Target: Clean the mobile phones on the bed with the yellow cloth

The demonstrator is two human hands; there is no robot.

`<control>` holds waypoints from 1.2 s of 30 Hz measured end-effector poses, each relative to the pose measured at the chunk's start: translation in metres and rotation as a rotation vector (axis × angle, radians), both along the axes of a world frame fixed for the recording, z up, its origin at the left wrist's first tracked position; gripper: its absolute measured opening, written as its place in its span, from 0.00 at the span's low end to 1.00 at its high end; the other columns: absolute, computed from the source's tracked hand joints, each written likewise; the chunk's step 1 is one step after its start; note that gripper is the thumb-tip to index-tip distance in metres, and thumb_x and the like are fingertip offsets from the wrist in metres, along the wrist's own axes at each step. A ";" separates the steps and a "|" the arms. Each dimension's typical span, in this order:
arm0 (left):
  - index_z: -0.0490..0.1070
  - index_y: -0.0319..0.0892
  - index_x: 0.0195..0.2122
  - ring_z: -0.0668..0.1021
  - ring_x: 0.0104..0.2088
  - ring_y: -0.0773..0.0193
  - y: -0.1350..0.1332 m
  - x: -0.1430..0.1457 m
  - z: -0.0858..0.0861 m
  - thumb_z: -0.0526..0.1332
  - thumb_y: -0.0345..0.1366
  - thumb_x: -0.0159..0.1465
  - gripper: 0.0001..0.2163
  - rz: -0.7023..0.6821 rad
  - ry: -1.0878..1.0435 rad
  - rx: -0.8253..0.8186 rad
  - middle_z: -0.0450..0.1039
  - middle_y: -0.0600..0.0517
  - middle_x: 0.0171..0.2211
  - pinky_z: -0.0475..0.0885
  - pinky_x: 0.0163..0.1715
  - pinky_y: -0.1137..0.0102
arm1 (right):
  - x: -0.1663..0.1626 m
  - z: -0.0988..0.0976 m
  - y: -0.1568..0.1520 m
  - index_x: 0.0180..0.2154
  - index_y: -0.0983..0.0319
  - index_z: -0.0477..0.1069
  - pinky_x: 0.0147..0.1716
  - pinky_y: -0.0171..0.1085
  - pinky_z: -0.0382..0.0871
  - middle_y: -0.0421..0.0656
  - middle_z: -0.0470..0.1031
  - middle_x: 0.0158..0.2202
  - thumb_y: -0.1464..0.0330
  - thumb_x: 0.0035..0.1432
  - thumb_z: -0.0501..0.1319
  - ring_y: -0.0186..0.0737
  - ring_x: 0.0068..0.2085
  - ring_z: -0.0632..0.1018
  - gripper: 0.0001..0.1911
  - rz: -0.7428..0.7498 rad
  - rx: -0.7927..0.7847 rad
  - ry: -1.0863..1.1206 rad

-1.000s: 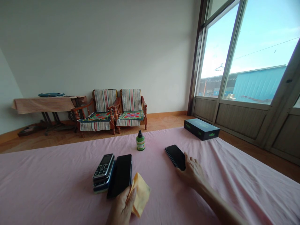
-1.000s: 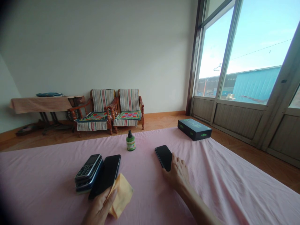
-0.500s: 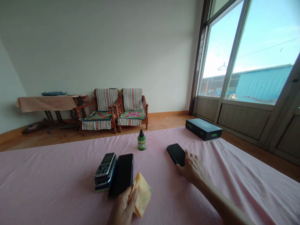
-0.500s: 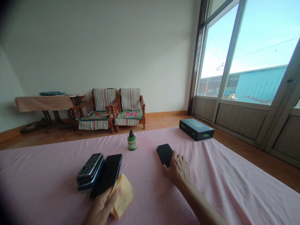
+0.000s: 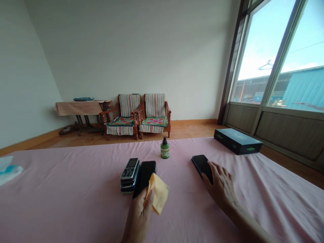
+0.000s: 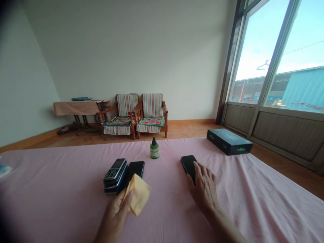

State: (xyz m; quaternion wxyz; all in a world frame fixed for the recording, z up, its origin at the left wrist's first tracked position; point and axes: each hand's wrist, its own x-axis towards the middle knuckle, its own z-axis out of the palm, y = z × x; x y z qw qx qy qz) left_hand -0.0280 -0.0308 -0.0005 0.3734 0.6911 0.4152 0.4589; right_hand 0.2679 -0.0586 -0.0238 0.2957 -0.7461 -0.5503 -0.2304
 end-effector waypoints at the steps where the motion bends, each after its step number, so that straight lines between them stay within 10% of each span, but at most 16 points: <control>1: 0.73 0.34 0.42 0.79 0.37 0.54 0.001 -0.004 0.004 0.53 0.51 0.64 0.23 0.067 -0.006 0.046 0.77 0.44 0.35 0.74 0.38 0.68 | -0.004 -0.001 -0.001 0.54 0.67 0.62 0.46 0.49 0.64 0.53 0.69 0.50 0.65 0.61 0.52 0.53 0.49 0.70 0.22 0.064 0.004 -0.002; 9: 0.72 0.36 0.36 0.76 0.30 0.59 0.007 -0.030 0.037 0.52 0.48 0.65 0.19 0.487 -0.042 0.308 0.73 0.50 0.26 0.71 0.30 0.74 | -0.097 0.002 -0.008 0.49 0.65 0.65 0.40 0.42 0.69 0.49 0.71 0.39 0.76 0.57 0.54 0.45 0.41 0.72 0.17 0.648 -0.130 0.115; 18: 0.72 0.36 0.37 0.77 0.30 0.59 0.014 -0.034 0.031 0.51 0.49 0.65 0.20 0.510 -0.017 0.285 0.74 0.49 0.28 0.71 0.30 0.73 | -0.182 0.029 0.020 0.47 0.65 0.68 0.41 0.45 0.67 0.49 0.71 0.42 0.71 0.53 0.61 0.49 0.43 0.69 0.18 0.683 -0.266 -0.045; 28: 0.72 0.36 0.36 0.77 0.29 0.59 0.014 -0.033 0.034 0.51 0.48 0.65 0.19 0.505 0.002 0.303 0.74 0.49 0.27 0.72 0.30 0.73 | -0.191 0.014 0.027 0.32 0.67 0.71 0.33 0.43 0.65 0.50 0.72 0.33 0.76 0.57 0.57 0.45 0.34 0.69 0.05 0.718 -0.217 -0.369; 36: 0.70 0.38 0.31 0.75 0.25 0.62 0.010 -0.029 0.034 0.52 0.47 0.66 0.18 0.469 0.016 0.329 0.71 0.53 0.22 0.69 0.25 0.75 | -0.125 0.024 0.006 0.51 0.73 0.65 0.37 0.45 0.69 0.55 0.73 0.43 0.80 0.58 0.53 0.48 0.40 0.72 0.18 0.692 -0.006 -0.395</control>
